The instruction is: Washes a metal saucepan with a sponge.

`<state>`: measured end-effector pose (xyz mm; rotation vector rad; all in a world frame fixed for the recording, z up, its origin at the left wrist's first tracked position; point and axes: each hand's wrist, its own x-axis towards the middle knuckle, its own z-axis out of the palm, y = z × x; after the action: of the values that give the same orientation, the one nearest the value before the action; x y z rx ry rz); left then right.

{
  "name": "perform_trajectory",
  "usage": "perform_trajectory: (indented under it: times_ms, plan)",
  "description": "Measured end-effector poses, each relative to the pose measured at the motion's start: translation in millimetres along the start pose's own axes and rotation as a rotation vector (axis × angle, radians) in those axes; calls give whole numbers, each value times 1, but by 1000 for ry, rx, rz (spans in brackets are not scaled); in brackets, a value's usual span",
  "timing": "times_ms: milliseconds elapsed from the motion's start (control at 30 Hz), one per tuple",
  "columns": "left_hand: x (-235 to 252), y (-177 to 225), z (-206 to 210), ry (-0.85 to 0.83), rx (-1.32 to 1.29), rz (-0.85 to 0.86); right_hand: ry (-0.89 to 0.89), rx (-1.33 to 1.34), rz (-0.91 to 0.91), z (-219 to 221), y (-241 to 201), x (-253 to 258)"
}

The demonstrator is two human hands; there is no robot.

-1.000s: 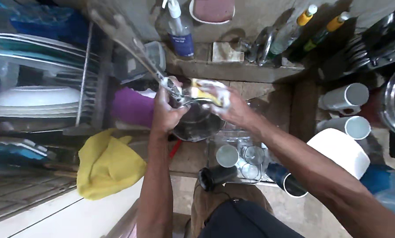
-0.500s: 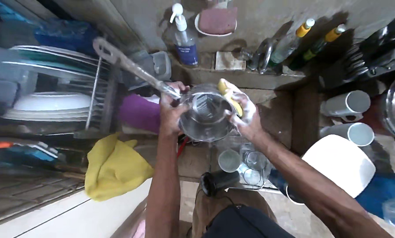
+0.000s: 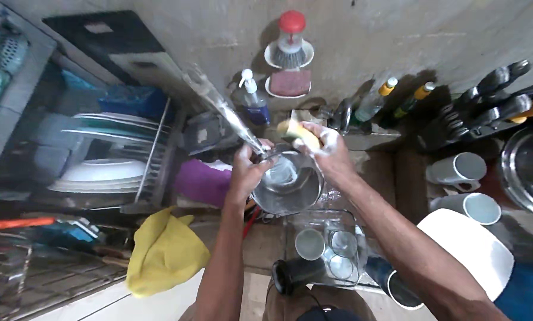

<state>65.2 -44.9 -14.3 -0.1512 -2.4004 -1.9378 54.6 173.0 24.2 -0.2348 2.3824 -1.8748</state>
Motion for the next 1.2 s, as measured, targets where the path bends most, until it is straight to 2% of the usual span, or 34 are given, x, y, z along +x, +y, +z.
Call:
perform_trajectory:
  times_ms: [100, 233, 333, 467, 567, 633, 700, 767, 900, 967, 1000, 1100, 1200]
  plan:
    - [-9, -2, 1, -56, 214, -25, 18, -17, -45, 3, -18, 17]
    - [-2, 6, 24, -18, 455, -97, -96, -25, 78, 37, -27, 12]
    - [-4, 12, 33, -24, 455, -131, -110, -26, 60, 49, -26, 26]
    - [-13, -8, 39, -204, 390, -131, -200, 350, -5, 36, -56, 88]
    - [-13, -11, 39, -176, 392, -113, -173, 430, -44, 34, -68, 101]
    - [-9, -5, 33, -120, 400, -124, -164, 385, -49, 43, -49, 86]
    - [-10, 3, 28, -50, 369, -169, -231, 233, -10, 50, -25, 69]
    - [-12, 7, 29, -45, 340, -201, -276, 123, 22, 46, -24, 71]
    - [-14, 6, 38, -146, 334, -175, -138, 324, -70, 41, -49, 103]
    - [-21, 20, 36, -143, 335, -224, -127, 327, -86, 40, -48, 103]
    - [-26, 27, 33, -124, 353, -258, -162, 286, -85, 40, -40, 94]
    - [-35, 34, 27, -72, 418, -359, -311, -57, -10, 35, -13, 70]
    - [-24, 34, 33, -70, 418, -376, -241, -187, -9, 29, -10, 71]
